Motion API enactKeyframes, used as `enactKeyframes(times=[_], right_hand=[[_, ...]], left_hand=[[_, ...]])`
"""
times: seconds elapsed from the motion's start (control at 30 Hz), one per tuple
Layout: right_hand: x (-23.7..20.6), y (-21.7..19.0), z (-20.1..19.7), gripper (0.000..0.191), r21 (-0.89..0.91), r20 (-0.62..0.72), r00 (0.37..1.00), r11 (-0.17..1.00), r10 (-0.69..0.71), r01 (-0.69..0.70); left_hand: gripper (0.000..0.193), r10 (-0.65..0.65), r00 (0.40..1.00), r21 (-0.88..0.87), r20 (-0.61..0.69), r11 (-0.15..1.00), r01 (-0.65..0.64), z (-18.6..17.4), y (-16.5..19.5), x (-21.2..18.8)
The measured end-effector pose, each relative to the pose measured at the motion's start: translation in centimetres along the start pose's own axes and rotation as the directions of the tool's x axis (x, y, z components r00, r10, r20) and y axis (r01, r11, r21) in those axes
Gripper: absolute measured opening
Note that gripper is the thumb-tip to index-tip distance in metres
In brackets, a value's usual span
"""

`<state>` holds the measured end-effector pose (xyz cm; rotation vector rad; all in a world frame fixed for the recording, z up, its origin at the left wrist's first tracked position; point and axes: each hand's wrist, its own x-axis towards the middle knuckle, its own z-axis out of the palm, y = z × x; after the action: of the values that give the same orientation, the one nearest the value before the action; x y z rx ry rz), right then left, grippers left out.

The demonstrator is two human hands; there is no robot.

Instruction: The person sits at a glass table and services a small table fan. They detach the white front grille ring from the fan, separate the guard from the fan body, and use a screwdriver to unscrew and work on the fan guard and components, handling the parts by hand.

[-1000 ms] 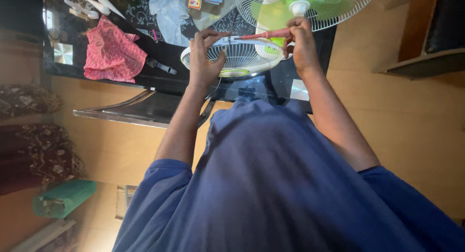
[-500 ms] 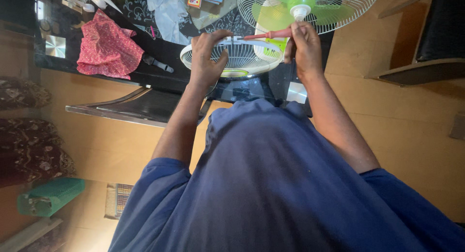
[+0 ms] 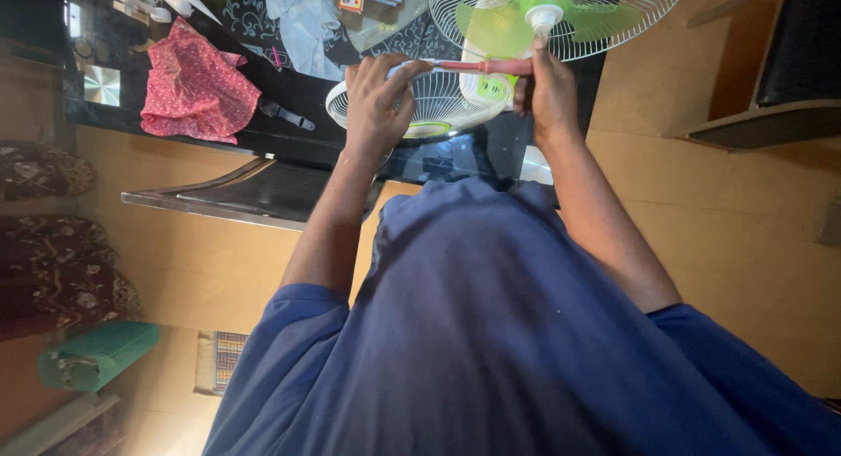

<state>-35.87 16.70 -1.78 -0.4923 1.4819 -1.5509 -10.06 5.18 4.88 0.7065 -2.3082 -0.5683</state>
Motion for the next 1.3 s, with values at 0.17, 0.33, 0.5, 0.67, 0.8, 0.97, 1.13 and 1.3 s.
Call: enactKeyframes(times=[0.17,0.33,0.5,0.67,0.8,0.97,1.13,1.3], right_hand=[[-0.4,0.1,-2.8,0.036,0.098,-0.151,0.980,0.985,-0.130,0.145],[-2.4,0.3,-7.2,0.027,0.292,-0.263,0.961,0.943,-0.082,0.160],[-4.3,2.1,-9.0,0.031,0.464,-0.403,0.901,0.885,0.162,0.048],[-3.7,3.8,-10.6,0.021,0.513,-0.476,0.877,0.831,0.064,0.217],[-2.4,6.1,-9.9,0.028,-0.102,-0.515,0.854,0.984,0.075,-0.148],[-2.0,8.6,-8.5,0.033,-0.813,-0.226,0.974,0.557,-0.031,-0.171],[-2.9,9.7,-7.0,0.029,-0.890,-0.318,0.943,0.313,0.099,-0.333],[-2.4,10.5,-6.9,0.026,-0.908,-0.276,0.959,0.310,0.066,-0.282]], left_hand=[[0.045,-0.002,1.000,-0.016,-0.027,1.000,0.002,-0.1,0.3,-0.2],[0.044,-0.067,0.997,0.000,-0.027,0.998,0.067,-0.6,0.3,-0.5],[0.045,-0.064,0.998,0.010,-0.024,0.998,0.064,-1.0,0.3,-0.7],[0.045,-0.098,0.995,0.037,-0.006,0.994,0.098,-1.2,0.6,-0.8],[0.045,-0.150,0.989,0.034,-0.005,0.988,0.150,-1.8,0.8,-1.2],[0.045,-0.159,0.987,0.050,-0.030,0.986,0.160,-2.3,0.9,-1.5],[0.047,-0.222,0.975,0.085,-0.011,0.971,0.222,-2.7,1.1,-2.0],[0.049,-0.219,0.975,0.044,-0.024,0.975,0.220,-3.1,0.9,-2.2]])
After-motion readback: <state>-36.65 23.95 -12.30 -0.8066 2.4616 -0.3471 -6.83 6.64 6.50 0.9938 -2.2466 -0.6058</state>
